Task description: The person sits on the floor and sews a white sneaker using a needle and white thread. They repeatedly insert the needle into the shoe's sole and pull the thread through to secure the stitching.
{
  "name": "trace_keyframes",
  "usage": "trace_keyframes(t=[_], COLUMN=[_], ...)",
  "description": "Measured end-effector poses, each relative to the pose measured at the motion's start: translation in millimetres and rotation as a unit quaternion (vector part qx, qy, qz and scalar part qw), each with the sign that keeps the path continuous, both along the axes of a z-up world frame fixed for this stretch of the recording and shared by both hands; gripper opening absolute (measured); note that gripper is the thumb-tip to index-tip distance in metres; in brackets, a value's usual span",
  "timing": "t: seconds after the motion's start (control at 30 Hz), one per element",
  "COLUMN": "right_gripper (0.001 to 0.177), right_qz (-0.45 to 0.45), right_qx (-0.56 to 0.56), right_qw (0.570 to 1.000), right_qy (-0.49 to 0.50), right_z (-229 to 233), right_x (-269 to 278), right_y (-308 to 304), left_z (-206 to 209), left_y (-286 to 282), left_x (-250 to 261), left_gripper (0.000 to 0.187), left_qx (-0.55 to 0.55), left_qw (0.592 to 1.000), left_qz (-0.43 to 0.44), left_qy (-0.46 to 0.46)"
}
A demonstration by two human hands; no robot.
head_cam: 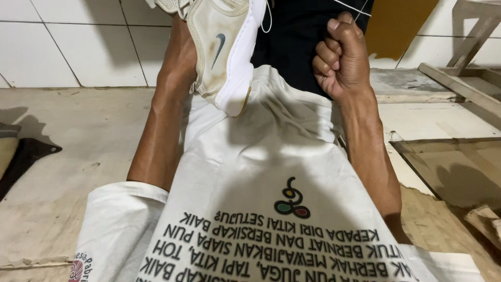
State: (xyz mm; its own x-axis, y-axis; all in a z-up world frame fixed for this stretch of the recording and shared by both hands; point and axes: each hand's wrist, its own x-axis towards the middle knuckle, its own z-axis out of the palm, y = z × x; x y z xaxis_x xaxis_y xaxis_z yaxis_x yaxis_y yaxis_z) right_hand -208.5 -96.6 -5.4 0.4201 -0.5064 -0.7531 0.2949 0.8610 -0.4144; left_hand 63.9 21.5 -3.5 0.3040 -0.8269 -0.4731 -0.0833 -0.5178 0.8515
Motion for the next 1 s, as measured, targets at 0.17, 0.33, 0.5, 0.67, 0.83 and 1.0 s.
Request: trace_keyframes(t=[0.17, 0.33, 0.5, 0.67, 0.83, 1.0], right_gripper=[0.034, 0.018, 0.032, 0.022, 0.009, 0.007], right_qz=[0.02, 0.101, 0.186, 0.27, 0.259, 0.133], right_qx=[-0.033, -0.11, -0.229, -0.273, -0.32, -0.322], right_qw=[0.999, 0.987, 0.948, 0.906, 0.883, 0.923], right_qy=[0.029, 0.06, 0.123, 0.177, 0.227, 0.165], right_z=[4, 18, 27, 47, 44, 55], right_x=[6, 19, 28, 44, 40, 17], right_y=[3, 12, 23, 22, 30, 28], left_z=[-2, 21, 11, 21, 23, 39], left_y=[9, -6, 8, 8, 14, 11], left_x=[-1, -23, -39, -40, -45, -53], left_gripper=[0.041, 0.025, 0.033, 0.037, 0.033, 0.057], left_qx=[-0.062, 0.146, -0.109, -0.135, -0.137, -0.14], left_qw=[0.998, 0.982, 0.994, 0.99, 0.983, 0.982], left_qz=[0.007, 0.099, 0.005, -0.008, -0.05, -0.058], left_qy=[0.031, 0.073, -0.024, -0.049, -0.115, -0.116])
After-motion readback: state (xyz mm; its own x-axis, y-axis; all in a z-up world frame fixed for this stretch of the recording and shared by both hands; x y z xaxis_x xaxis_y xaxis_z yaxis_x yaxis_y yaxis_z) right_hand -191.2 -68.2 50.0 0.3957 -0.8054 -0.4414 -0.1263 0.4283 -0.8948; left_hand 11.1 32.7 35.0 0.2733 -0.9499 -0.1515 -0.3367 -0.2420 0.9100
